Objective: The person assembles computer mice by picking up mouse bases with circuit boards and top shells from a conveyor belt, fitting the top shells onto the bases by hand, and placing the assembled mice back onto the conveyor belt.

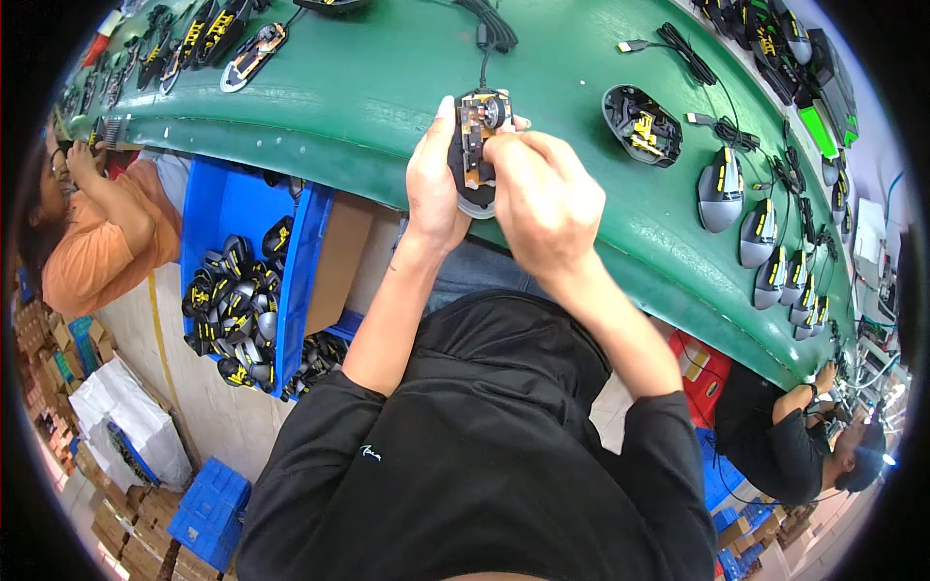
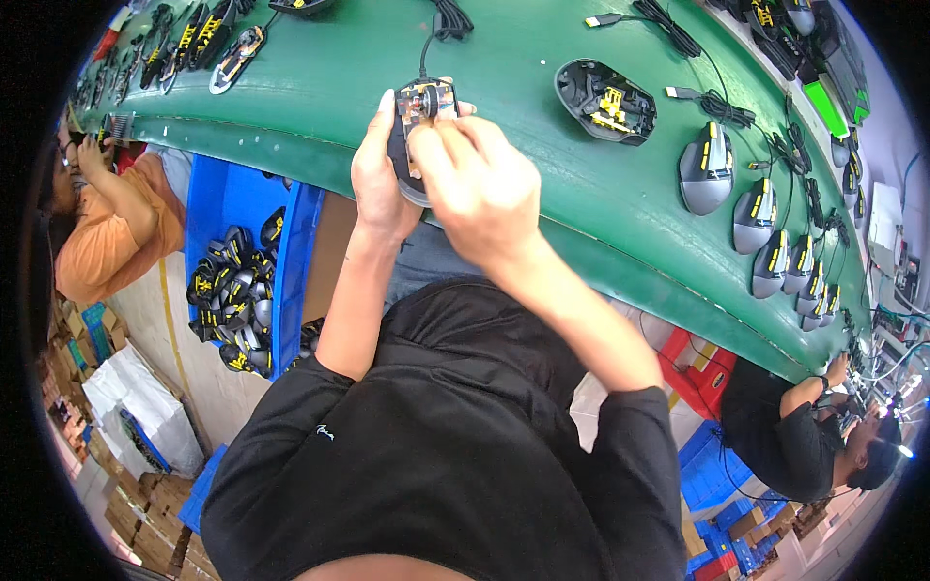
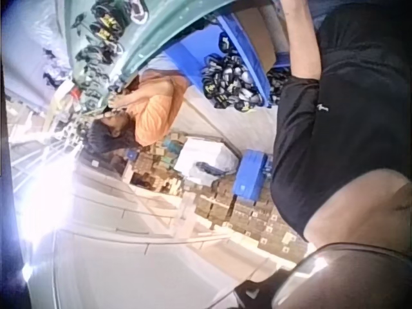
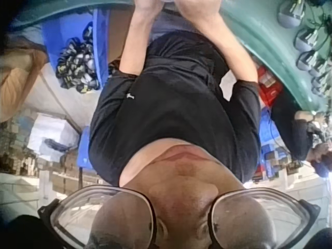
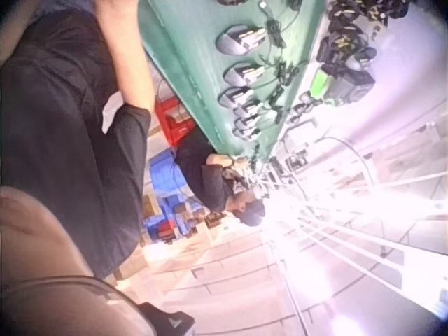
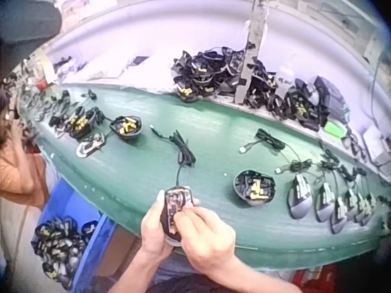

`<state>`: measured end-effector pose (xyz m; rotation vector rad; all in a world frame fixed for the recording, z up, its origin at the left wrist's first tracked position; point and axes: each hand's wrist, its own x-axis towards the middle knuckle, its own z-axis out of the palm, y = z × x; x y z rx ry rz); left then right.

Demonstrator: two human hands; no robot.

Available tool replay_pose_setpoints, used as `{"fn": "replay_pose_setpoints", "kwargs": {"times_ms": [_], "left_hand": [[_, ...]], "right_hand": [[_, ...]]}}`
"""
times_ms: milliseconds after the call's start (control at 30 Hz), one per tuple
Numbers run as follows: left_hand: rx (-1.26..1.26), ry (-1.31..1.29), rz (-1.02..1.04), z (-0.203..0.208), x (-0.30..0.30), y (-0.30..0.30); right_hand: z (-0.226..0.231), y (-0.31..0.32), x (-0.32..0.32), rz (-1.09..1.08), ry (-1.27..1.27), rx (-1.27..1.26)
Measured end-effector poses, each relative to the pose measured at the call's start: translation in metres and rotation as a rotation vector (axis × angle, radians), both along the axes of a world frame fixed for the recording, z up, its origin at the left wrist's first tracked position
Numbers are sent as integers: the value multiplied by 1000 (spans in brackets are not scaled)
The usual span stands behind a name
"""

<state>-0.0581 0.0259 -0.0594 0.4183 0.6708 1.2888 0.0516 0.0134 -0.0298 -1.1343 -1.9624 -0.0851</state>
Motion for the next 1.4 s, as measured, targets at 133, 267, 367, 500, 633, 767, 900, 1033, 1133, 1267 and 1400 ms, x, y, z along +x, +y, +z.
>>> {"fn": "replay_pose_setpoints", "kwargs": {"times_ms": [133,267,367,500,633,767,900,1033,1133,1267,1400], "left_hand": [[-17,-1,73,-5,1,5],[30,44,-18,-10,1,8],[-58,-24,-21,-8,-7,8],[-73,-153,-94,3,-16,8],[-11,-363,-242,-9,-19,19],[-30,-473,-270,-11,-26,20],[-27,-467,-246,-11,-28,19],[-35,-433,-241,-10,-27,19],[-25,-449,-247,-11,-29,18],[-30,-450,-265,-12,-28,20],[-27,-459,-269,-15,-31,19]], "right_hand": [[4,12,6,125,-333,-44],[16,1,6,101,-682,-61],[40,6,12,239,-679,-253],[36,4,42,186,-57,-222],[8,11,106,-391,72,-383],[0,16,124,-361,295,-562],[6,24,127,-284,254,-610],[23,36,132,-157,364,-855],[40,53,122,-234,398,-1010],[16,93,150,-39,362,-997],[-3,108,121,-357,199,-702]]}}
